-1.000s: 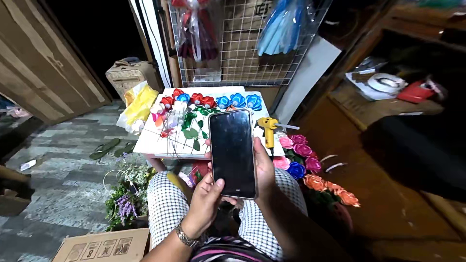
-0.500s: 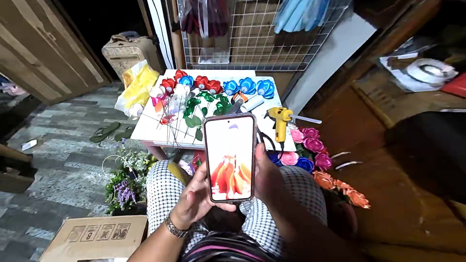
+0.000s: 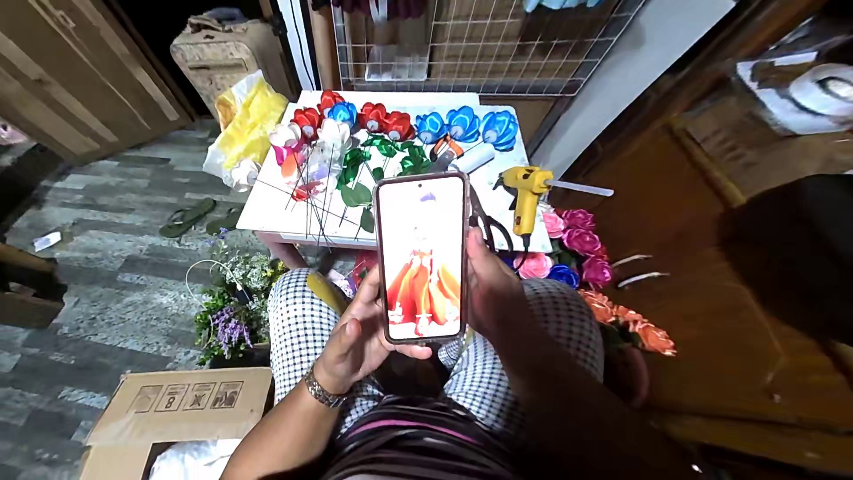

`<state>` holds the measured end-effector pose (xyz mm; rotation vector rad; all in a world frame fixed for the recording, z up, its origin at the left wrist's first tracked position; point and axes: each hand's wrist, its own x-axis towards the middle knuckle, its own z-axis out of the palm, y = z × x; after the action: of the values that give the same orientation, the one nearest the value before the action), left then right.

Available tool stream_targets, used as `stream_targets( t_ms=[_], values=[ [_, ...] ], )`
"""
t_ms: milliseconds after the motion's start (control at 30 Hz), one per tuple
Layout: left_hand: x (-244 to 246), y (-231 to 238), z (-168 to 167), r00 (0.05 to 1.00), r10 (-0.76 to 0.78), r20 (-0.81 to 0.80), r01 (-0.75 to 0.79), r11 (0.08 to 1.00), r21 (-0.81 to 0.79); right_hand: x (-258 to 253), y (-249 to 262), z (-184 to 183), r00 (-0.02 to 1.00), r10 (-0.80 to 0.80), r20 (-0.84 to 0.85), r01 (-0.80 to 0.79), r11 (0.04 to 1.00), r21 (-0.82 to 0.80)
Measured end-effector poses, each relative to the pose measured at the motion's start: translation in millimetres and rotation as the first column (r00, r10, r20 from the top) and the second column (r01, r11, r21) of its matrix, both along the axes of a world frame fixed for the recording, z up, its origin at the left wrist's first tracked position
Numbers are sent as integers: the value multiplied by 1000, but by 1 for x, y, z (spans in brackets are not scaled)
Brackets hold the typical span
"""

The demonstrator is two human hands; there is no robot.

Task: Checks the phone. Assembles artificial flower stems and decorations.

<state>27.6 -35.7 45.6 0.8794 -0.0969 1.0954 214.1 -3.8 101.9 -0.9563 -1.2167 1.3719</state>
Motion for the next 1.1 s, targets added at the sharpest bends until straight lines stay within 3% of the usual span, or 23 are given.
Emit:
stream_targets(
  t_ms=[1100],
  values=[
    [3,5,-9,998,-18,54,19,1000,-14,2,2,-3,1000,1,26,-2,1000,20]
  ],
)
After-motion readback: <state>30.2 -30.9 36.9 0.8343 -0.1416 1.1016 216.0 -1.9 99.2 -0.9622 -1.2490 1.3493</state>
